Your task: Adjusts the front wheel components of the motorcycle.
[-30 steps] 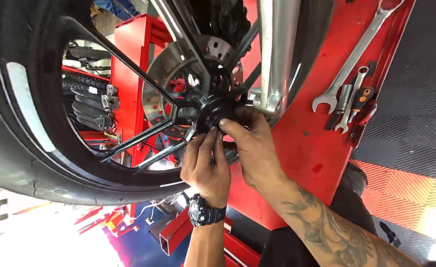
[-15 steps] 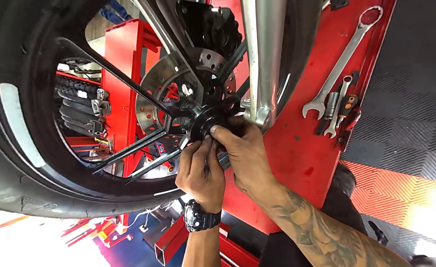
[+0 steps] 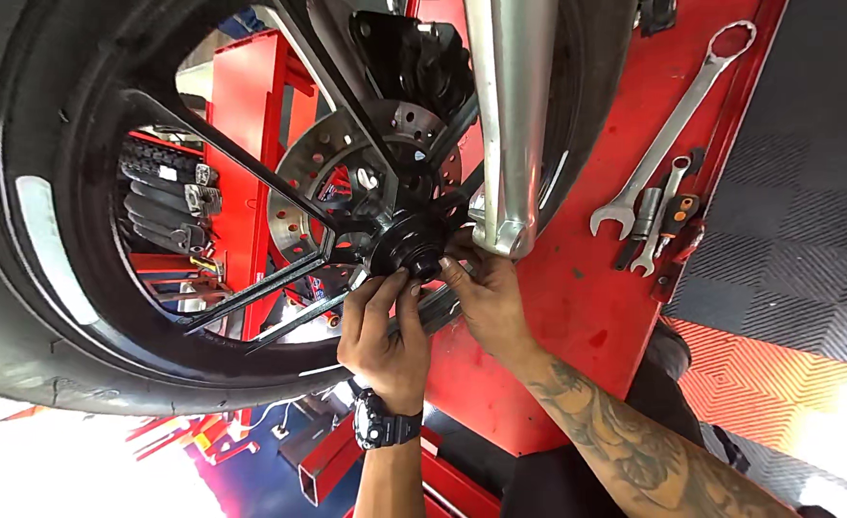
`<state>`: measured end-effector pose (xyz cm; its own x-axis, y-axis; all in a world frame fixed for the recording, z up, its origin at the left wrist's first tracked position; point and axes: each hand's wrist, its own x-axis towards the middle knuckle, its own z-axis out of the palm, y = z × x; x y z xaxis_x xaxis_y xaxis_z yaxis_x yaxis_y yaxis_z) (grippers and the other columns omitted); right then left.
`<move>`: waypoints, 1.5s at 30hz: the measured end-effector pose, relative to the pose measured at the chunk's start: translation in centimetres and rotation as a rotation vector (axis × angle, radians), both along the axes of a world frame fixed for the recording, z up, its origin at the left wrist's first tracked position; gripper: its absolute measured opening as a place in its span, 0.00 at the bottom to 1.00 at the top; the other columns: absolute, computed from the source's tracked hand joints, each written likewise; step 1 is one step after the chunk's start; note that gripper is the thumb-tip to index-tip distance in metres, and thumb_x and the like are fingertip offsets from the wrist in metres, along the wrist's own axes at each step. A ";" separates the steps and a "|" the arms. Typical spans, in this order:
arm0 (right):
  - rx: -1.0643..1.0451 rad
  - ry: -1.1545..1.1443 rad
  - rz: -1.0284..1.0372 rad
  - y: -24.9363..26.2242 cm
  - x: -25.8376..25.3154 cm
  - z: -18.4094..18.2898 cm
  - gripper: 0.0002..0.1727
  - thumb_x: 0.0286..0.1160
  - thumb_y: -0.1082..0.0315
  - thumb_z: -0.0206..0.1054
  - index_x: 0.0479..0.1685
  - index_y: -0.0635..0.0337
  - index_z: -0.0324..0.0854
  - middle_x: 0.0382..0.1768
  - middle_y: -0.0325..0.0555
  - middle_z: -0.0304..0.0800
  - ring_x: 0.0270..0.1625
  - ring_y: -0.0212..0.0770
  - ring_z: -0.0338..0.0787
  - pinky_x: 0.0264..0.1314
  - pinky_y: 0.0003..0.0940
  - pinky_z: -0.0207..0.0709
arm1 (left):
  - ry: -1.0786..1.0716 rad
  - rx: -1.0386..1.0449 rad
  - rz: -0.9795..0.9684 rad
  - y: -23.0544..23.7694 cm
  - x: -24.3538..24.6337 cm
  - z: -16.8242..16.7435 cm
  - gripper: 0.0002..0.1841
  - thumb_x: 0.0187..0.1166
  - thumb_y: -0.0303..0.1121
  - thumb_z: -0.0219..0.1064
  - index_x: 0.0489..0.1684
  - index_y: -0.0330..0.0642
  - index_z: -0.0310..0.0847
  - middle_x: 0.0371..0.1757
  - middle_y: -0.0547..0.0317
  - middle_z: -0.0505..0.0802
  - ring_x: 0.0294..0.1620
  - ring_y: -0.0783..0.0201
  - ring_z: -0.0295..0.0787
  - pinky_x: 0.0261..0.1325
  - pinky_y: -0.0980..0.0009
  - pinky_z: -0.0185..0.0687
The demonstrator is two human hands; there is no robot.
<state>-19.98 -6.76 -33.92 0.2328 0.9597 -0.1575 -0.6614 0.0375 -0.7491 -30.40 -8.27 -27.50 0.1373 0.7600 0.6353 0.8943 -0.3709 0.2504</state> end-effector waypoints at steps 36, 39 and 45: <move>0.304 -0.743 -0.364 -1.1 -1.7 -0.8 0.19 0.71 0.69 0.76 0.63 0.60 0.88 0.52 0.52 0.83 0.56 0.42 0.85 0.62 0.37 0.83 | -0.129 -0.365 0.074 0.0 -1.1 3.0 0.30 0.74 0.36 0.77 0.75 0.42 0.71 0.69 0.55 0.85 0.62 0.64 0.89 0.55 0.64 0.93; 0.273 -0.674 -0.318 -1.5 -1.6 -1.2 0.28 0.69 0.64 0.79 0.69 0.64 0.79 0.61 0.56 0.84 0.61 0.44 0.87 0.66 0.41 0.85 | -0.131 -0.381 0.093 0.0 -1.2 2.8 0.31 0.71 0.38 0.79 0.73 0.46 0.70 0.68 0.58 0.84 0.57 0.66 0.89 0.49 0.67 0.92; 0.125 -0.539 -0.239 -1.6 -0.5 -2.3 0.27 0.81 0.60 0.66 0.74 0.67 0.72 0.70 0.58 0.78 0.72 0.45 0.81 0.77 0.42 0.78 | -0.124 -0.380 0.154 0.1 -1.4 2.3 0.35 0.70 0.42 0.79 0.73 0.42 0.65 0.59 0.60 0.90 0.51 0.67 0.92 0.47 0.67 0.93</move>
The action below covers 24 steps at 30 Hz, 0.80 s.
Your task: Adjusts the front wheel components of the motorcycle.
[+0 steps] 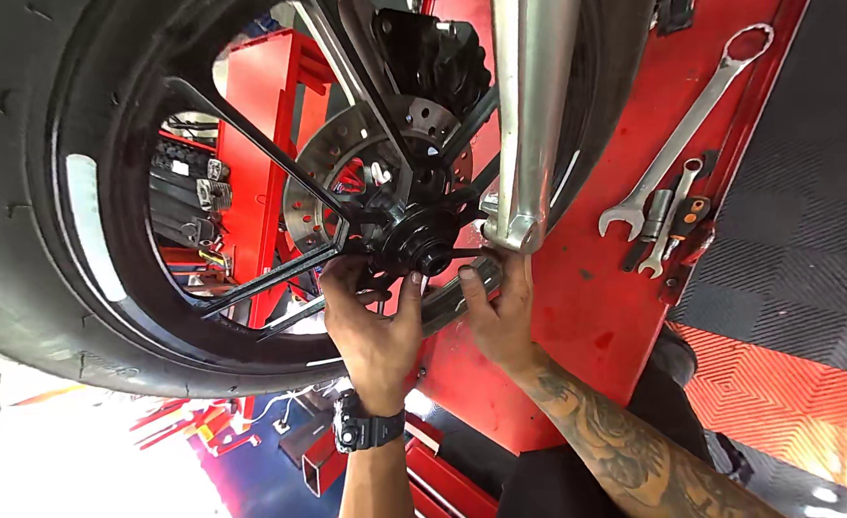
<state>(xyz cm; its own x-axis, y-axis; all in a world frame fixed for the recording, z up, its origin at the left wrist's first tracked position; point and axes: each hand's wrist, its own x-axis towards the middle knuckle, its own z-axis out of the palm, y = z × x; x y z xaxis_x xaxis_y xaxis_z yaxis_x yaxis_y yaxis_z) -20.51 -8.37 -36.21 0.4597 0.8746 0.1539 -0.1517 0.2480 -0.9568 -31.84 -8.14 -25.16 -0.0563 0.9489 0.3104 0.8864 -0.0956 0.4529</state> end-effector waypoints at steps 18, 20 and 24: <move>0.183 0.111 0.295 5.3 3.6 -1.9 0.31 0.62 0.65 0.84 0.62 0.71 0.78 0.52 0.49 0.90 0.55 0.36 0.93 0.60 0.33 0.91 | 0.072 0.043 -0.051 1.5 -1.3 -0.5 0.31 0.74 0.48 0.74 0.69 0.39 0.70 0.54 0.57 0.88 0.48 0.68 0.91 0.44 0.68 0.92; 0.202 0.116 0.308 5.9 3.8 -2.1 0.33 0.59 0.64 0.85 0.63 0.70 0.77 0.52 0.48 0.91 0.53 0.36 0.92 0.59 0.32 0.90 | 0.070 0.074 -0.046 1.9 -1.2 -0.8 0.34 0.70 0.49 0.75 0.69 0.36 0.68 0.51 0.57 0.90 0.46 0.67 0.90 0.44 0.66 0.91; 0.217 0.152 0.322 6.4 3.8 -2.2 0.34 0.55 0.65 0.87 0.62 0.69 0.77 0.51 0.47 0.91 0.53 0.35 0.91 0.60 0.32 0.88 | 0.049 0.118 -0.058 2.3 -0.9 -0.9 0.33 0.67 0.46 0.77 0.65 0.34 0.70 0.47 0.58 0.89 0.43 0.68 0.89 0.41 0.68 0.89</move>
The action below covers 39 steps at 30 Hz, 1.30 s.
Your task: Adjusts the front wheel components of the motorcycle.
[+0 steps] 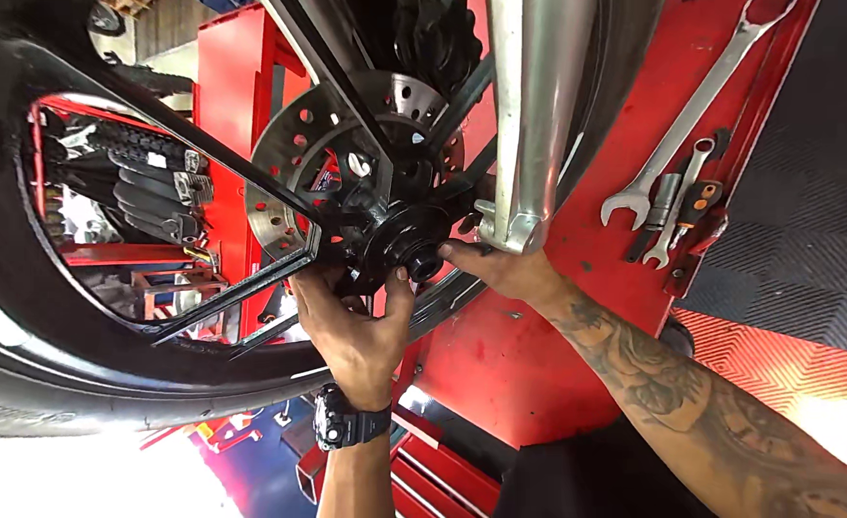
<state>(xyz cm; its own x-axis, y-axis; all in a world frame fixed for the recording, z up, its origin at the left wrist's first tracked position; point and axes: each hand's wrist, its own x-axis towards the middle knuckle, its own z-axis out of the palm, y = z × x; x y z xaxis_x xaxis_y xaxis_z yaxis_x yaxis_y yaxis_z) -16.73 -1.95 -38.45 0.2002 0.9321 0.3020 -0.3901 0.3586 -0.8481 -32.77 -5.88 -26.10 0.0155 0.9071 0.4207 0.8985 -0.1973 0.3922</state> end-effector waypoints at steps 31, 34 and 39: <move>-0.177 -0.176 -0.170 -3.5 -1.7 0.5 0.36 0.59 0.59 0.87 0.67 0.66 0.78 0.62 0.53 0.86 0.69 0.41 0.85 0.77 0.42 0.79 | 0.063 -0.209 -0.013 -1.2 -0.3 1.3 0.42 0.68 0.46 0.80 0.80 0.43 0.61 0.66 0.54 0.80 0.54 0.67 0.86 0.47 0.69 0.89; -0.254 -0.269 -0.307 -6.4 -3.1 1.7 0.36 0.65 0.54 0.81 0.71 0.63 0.75 0.69 0.57 0.80 0.73 0.48 0.81 0.77 0.46 0.77 | 0.111 -0.249 -0.056 -1.2 -1.1 1.5 0.37 0.74 0.46 0.75 0.80 0.42 0.62 0.72 0.48 0.76 0.56 0.65 0.86 0.47 0.68 0.89; -0.242 -0.266 -0.388 -7.5 -5.3 5.7 0.28 0.65 0.58 0.82 0.61 0.63 0.81 0.54 0.48 0.87 0.57 0.41 0.88 0.62 0.39 0.85 | 0.107 -0.276 -0.128 -0.9 -1.6 2.0 0.25 0.83 0.33 0.62 0.79 0.37 0.67 0.76 0.44 0.74 0.66 0.61 0.82 0.64 0.63 0.86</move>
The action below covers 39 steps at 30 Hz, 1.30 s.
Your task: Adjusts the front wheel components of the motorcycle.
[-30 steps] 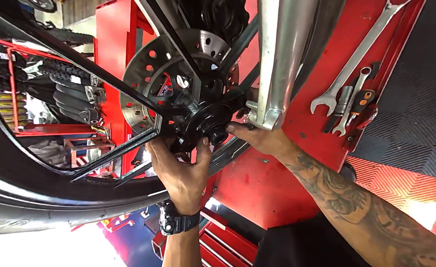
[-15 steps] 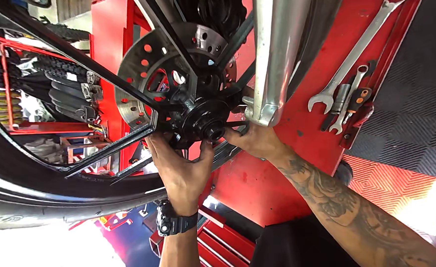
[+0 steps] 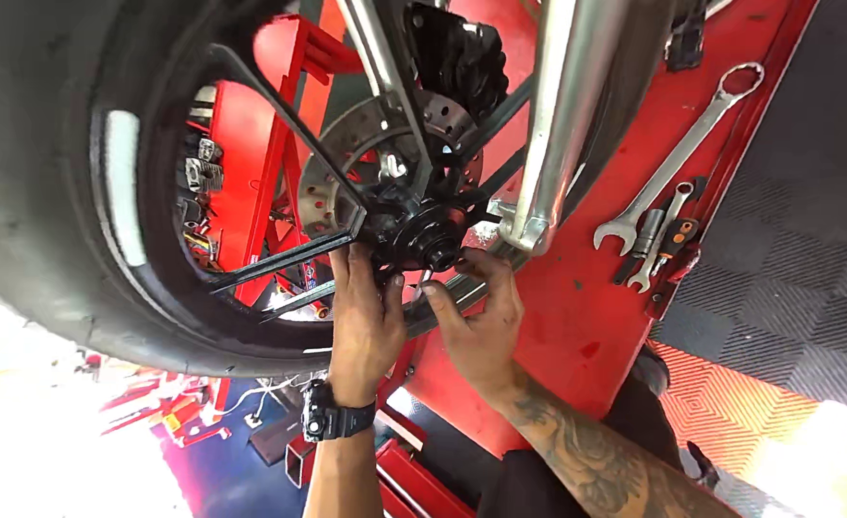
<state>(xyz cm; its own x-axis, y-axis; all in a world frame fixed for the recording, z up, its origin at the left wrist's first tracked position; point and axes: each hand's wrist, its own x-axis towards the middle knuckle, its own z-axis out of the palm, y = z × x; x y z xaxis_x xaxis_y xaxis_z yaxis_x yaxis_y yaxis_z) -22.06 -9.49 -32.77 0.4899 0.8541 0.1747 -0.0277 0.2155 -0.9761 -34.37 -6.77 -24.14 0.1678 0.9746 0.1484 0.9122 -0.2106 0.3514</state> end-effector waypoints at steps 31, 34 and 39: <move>-0.258 -0.513 0.334 -2.8 6.0 1.6 0.31 0.68 0.53 0.79 0.65 0.67 0.81 0.49 0.54 0.91 0.47 0.45 0.92 0.53 0.46 0.89 | -0.493 0.046 0.616 -26.6 2.6 -8.8 0.39 0.74 0.40 0.74 0.85 0.28 0.64 0.81 0.30 0.73 0.69 0.51 0.84 0.60 0.57 0.89; -0.260 -0.433 0.240 -3.1 11.6 1.2 0.20 0.81 0.62 0.67 0.59 0.72 0.82 0.43 0.55 0.91 0.42 0.43 0.92 0.48 0.43 0.89 | -0.619 -0.012 0.662 -24.6 5.0 -9.1 0.34 0.76 0.37 0.73 0.83 0.34 0.70 0.80 0.37 0.76 0.62 0.55 0.89 0.57 0.58 0.91; -0.253 -0.302 0.275 4.9 18.9 3.2 0.23 0.81 0.70 0.65 0.74 0.68 0.75 0.60 0.58 0.86 0.56 0.46 0.89 0.53 0.44 0.88 | -0.684 -0.053 0.607 -18.9 9.2 -10.2 0.27 0.78 0.41 0.69 0.78 0.48 0.78 0.78 0.51 0.81 0.58 0.62 0.92 0.55 0.61 0.93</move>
<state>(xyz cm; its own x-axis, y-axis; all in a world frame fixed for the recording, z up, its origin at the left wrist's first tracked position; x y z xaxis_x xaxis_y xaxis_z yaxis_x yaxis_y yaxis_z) -3.15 -4.54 -29.61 0.1988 0.9790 0.0445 0.2424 -0.0052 -0.9702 -25.12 -25.66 -34.36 -0.4835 0.8751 -0.0202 0.4502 0.2684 0.8516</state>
